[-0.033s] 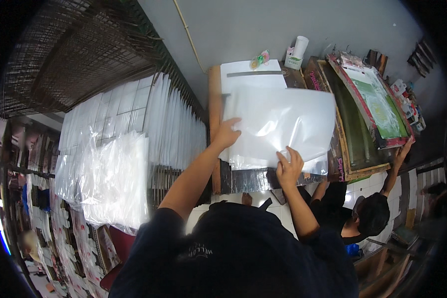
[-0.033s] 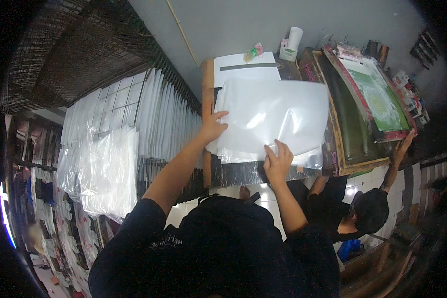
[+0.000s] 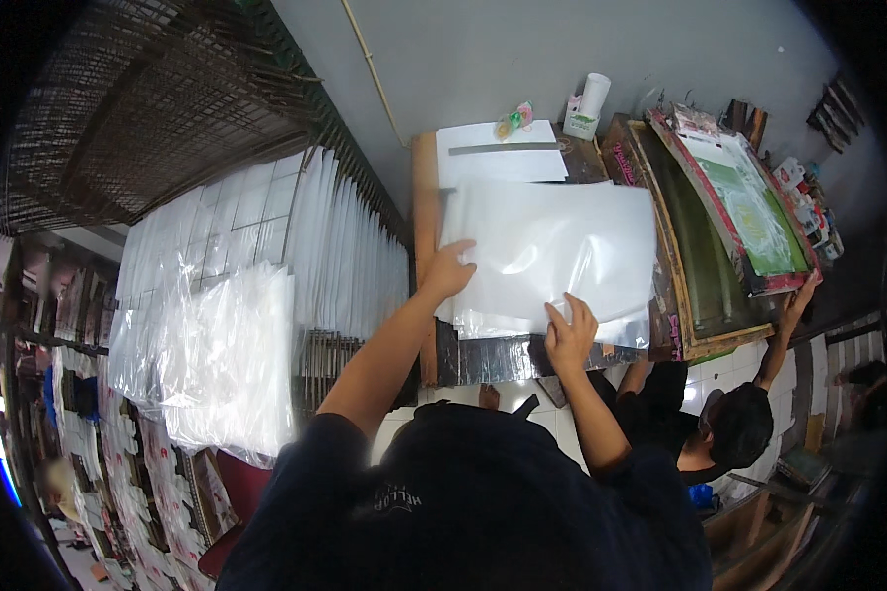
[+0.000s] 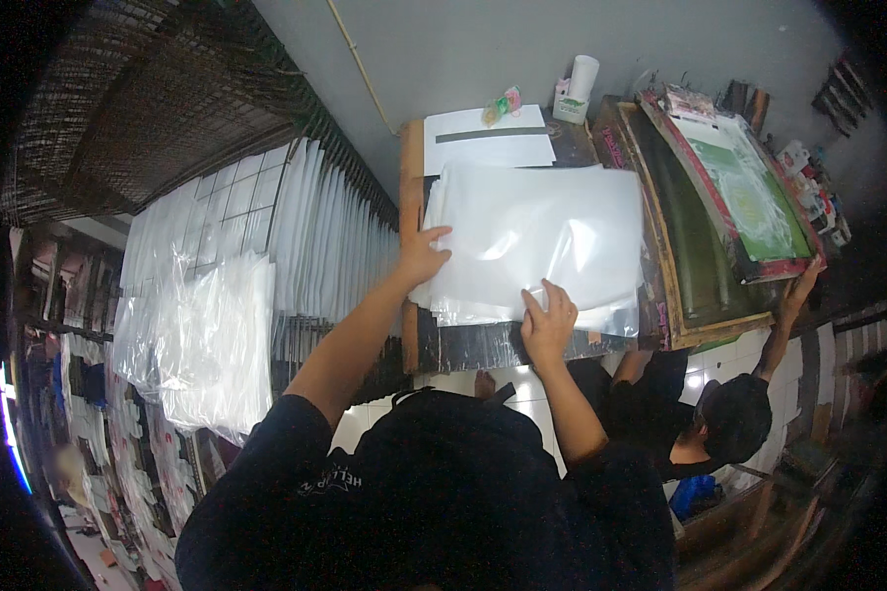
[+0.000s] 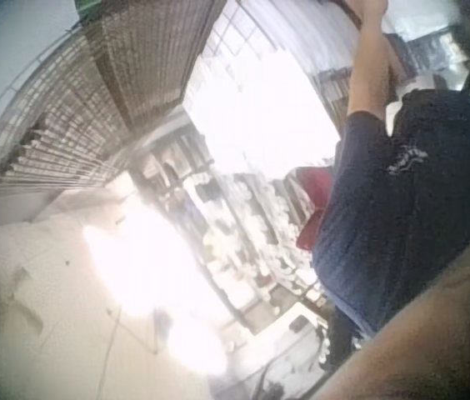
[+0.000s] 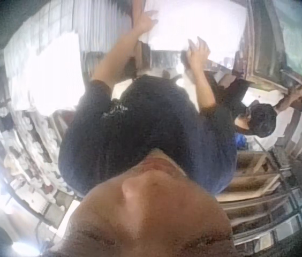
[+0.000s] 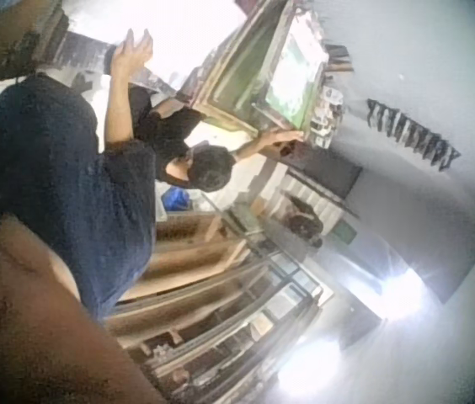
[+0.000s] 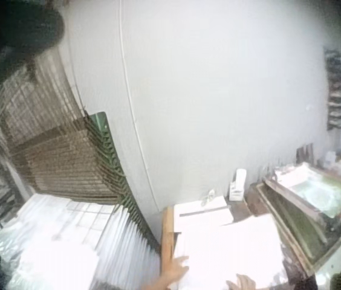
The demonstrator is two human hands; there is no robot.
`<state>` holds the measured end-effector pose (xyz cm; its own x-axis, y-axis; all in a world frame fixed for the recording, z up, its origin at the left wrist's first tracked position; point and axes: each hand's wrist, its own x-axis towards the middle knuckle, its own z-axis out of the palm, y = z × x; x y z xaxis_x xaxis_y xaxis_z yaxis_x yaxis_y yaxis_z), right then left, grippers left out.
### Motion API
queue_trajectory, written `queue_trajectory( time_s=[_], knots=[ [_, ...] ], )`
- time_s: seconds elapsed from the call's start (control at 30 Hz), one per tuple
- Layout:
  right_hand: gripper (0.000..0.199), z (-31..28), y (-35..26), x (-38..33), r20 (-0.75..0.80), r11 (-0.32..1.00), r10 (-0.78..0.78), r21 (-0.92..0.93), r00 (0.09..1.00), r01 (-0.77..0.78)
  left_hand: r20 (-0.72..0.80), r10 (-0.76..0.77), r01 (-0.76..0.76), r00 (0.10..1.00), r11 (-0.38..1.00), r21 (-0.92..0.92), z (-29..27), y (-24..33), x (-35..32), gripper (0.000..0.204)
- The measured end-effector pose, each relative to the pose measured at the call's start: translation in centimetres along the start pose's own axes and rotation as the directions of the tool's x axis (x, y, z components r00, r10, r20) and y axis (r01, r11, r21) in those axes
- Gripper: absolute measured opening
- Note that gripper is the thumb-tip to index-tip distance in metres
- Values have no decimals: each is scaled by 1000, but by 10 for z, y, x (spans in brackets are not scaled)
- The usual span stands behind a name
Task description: The person unpacks a large bundle of white plastic bags from a wire rack and places them onto a table. They then repeatedly pick up individual bags, unfold them to display a printed logo, and place them back onto the rack.
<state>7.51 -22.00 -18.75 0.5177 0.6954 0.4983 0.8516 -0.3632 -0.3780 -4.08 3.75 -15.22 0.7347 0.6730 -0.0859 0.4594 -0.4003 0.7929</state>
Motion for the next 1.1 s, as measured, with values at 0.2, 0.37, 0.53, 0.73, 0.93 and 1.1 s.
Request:
queue_trajectory(
  time_s=[0.2, 0.37, 0.53, 0.73, 0.93, 1.1],
  knots=[
    [41, 30, 16, -23, 190, 994, 99, -56, 977, -90, -74, 7, 7, 997, 980, 198, 12, -16, -9, 46],
    [47, 32, 23, -36, 286, 992, 115, -90, 951, -92, -168, 217, -136, 962, 909, 393, 0, 4, -23, 64],
    [51, 25, 21, -35, 186, 995, 99, -32, 978, -95, -359, 443, -305, 822, 874, 379, -74, 64, -101, 60],
    [48, 33, -2, -8, 68, 990, 77, 109, 995, -84, -761, 410, 370, 502, 694, 618, -238, 66, -231, 90],
    [41, 46, -61, 59, -8, 931, -155, 334, 988, 149, -694, -545, 802, 470, 593, 78, -321, -70, -308, 128],
    [38, 40, -131, 97, -99, 871, -267, 402, 959, 284, -819, -365, 748, 443, 655, 113, -329, -110, -306, 39]
  ],
)
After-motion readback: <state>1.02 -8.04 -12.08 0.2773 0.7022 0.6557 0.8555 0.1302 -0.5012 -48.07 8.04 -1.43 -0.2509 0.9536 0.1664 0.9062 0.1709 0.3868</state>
